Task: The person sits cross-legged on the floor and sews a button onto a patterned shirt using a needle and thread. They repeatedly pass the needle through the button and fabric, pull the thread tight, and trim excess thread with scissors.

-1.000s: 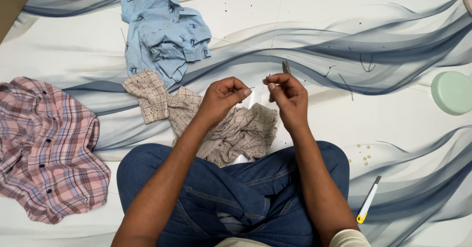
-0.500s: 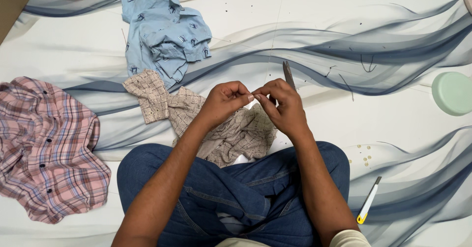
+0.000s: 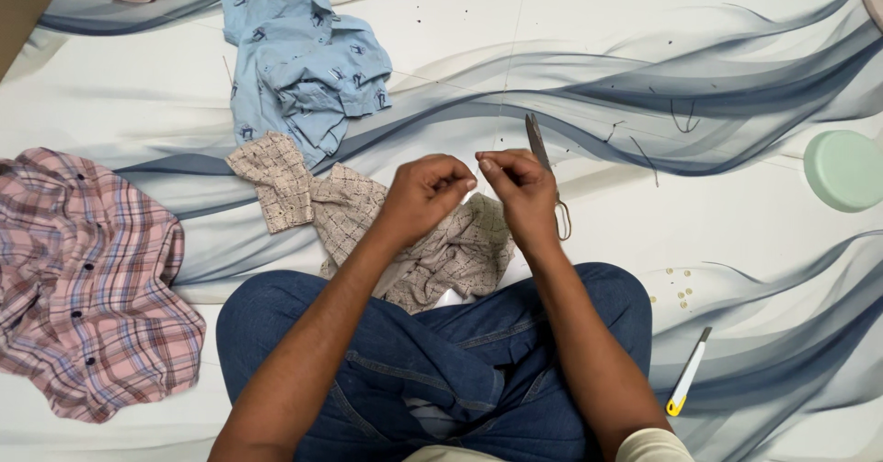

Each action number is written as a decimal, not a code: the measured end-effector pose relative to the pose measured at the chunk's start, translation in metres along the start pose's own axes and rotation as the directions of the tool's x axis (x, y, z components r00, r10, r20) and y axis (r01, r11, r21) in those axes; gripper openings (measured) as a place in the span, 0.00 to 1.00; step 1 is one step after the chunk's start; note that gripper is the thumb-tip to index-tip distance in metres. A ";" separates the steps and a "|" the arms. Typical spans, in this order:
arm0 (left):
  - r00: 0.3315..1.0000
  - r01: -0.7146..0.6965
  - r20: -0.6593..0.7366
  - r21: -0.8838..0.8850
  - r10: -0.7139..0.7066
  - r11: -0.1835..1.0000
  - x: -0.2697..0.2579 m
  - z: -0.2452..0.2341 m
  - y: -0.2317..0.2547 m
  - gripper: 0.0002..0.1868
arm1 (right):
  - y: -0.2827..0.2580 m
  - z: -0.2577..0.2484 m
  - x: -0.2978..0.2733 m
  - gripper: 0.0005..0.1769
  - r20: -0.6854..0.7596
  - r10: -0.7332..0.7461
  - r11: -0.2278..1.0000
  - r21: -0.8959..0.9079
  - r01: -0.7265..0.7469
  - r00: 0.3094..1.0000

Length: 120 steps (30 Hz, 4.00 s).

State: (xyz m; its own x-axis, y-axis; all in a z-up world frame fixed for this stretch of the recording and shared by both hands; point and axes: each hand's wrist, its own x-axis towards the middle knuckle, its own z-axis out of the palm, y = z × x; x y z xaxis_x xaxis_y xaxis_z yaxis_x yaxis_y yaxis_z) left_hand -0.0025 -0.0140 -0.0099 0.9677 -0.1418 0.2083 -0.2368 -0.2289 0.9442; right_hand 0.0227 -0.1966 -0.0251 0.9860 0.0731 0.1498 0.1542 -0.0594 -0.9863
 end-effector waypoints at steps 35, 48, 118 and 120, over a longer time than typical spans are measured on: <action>0.992 0.123 0.040 -0.345 -0.117 0.931 0.000 -0.008 -0.016 0.03 | 0.007 -0.003 -0.004 0.14 0.282 0.139 0.802 0.531 -0.275 0.949; 0.953 0.277 0.078 -0.609 -0.292 0.743 0.010 -0.009 -0.026 0.03 | 0.003 0.002 0.003 0.17 0.299 0.282 0.882 0.294 -0.369 0.912; 0.917 0.230 -0.361 0.125 -0.172 0.965 -0.090 0.078 -0.073 0.15 | 0.059 -0.033 -0.088 0.13 -0.139 0.330 0.844 0.485 -0.226 0.934; 0.941 0.146 -0.336 0.320 -0.033 0.936 -0.091 0.069 -0.076 0.20 | 0.051 -0.045 -0.093 0.13 -0.116 0.362 0.806 0.538 -0.248 0.925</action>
State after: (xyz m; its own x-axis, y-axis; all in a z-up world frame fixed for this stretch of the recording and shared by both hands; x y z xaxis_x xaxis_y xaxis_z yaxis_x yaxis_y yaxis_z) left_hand -0.0790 -0.0500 -0.1182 0.9477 0.1972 0.2510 -0.1077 -0.5429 0.8329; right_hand -0.0581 -0.2508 -0.0860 0.9751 -0.0692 -0.2106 -0.1544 0.4694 -0.8694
